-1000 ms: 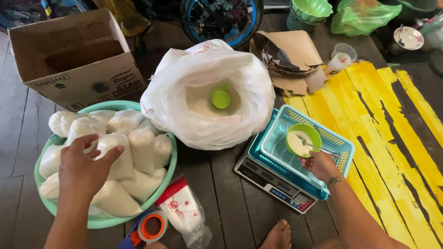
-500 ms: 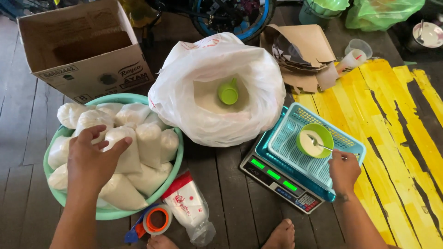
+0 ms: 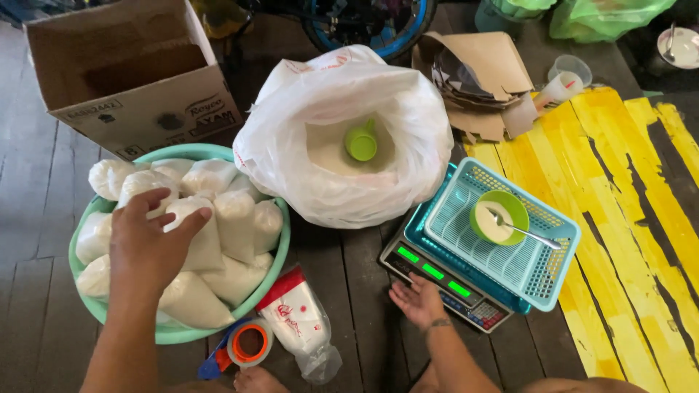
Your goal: Packing pre-filled bags of sugar from a basin into a cardboard box for storage or transport.
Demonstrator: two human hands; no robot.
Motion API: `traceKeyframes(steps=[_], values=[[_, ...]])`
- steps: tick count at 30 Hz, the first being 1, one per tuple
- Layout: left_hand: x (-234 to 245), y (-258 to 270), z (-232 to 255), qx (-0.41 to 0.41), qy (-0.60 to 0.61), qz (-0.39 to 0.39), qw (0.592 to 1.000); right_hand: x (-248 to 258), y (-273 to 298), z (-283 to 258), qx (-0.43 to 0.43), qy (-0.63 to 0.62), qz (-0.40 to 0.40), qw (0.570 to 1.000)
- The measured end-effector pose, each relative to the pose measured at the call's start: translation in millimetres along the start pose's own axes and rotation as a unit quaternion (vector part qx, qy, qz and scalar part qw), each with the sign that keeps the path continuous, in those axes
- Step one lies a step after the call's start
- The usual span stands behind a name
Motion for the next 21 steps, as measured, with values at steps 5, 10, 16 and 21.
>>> traceKeyframes(steps=[5,10,16,21], values=[[1.5,1.6,-6.3,0.008,-0.008,0.0,1.0,32.9,-26.0,3.2,0.093,-0.233,0.008,0.968],[3.3,-0.5,-6.5,0.012,-0.012,0.01,1.0,44.3,-43.5,-5.6,0.132,-0.235,0.009,0.963],[0.7,0.2,-10.1,0.027,-0.009,0.004,1.0,63.9,-74.5,-7.1,0.153,-0.237,-0.019,0.959],[1.6,-0.5,-11.2,0.026,-0.017,0.005,1.0,71.7,-91.2,-15.7,0.177,-0.196,-0.04,0.964]])
Point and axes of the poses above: each hand's wrist, its own y-axis away from the middle knuckle, its own x-axis out of the back of the hand, z = x × y, the point moved 9 cm from there along -y, towards the middle knuckle, and after that the axes turned 14 degrees about -z, right-handed, at the moved point
